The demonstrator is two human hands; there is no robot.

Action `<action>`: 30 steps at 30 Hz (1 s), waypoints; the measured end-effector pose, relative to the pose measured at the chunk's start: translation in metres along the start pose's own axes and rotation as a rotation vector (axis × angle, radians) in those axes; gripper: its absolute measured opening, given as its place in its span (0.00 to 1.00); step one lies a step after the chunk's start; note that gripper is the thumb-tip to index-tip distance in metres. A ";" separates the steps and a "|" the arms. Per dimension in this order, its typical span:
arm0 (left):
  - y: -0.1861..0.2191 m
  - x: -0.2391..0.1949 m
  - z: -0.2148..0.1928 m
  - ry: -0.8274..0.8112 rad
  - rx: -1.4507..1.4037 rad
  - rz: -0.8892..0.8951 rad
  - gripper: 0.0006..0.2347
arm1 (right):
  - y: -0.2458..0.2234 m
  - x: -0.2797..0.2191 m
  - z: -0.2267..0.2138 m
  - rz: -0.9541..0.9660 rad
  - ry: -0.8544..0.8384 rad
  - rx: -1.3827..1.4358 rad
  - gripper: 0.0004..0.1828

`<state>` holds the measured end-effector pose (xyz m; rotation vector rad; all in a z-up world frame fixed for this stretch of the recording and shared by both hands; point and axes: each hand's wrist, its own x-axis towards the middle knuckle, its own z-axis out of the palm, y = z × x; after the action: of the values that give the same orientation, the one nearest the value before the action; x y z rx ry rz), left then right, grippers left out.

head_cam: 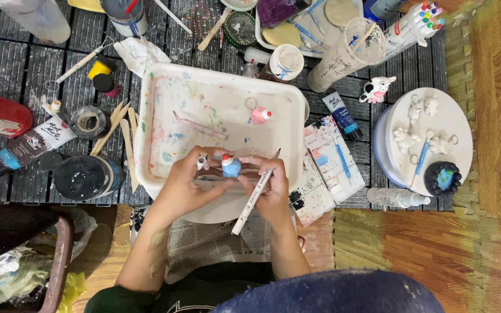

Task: The person paints details on small figurines using a white marker and a red paintbrush. They first add black dots to a pink figurine, then switch to a blue figurine to add similar details before using the brush to apply paint.

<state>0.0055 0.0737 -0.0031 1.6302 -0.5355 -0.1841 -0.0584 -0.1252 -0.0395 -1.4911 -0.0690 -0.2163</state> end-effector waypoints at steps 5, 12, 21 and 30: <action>-0.003 0.000 0.002 0.022 -0.017 0.008 0.20 | 0.008 -0.003 -0.006 -0.098 -0.007 -0.024 0.18; -0.008 -0.003 0.004 0.039 -0.043 0.037 0.20 | 0.037 -0.015 -0.001 -0.277 0.327 0.204 0.23; -0.018 -0.007 0.008 0.073 0.033 0.121 0.21 | 0.043 -0.024 0.031 -0.351 0.261 0.065 0.12; -0.021 -0.009 0.007 0.045 -0.004 0.146 0.21 | 0.055 -0.033 0.026 -0.185 0.411 0.092 0.15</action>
<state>-0.0003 0.0725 -0.0260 1.5813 -0.6165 -0.0403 -0.0778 -0.0928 -0.0973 -1.3240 0.1125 -0.6562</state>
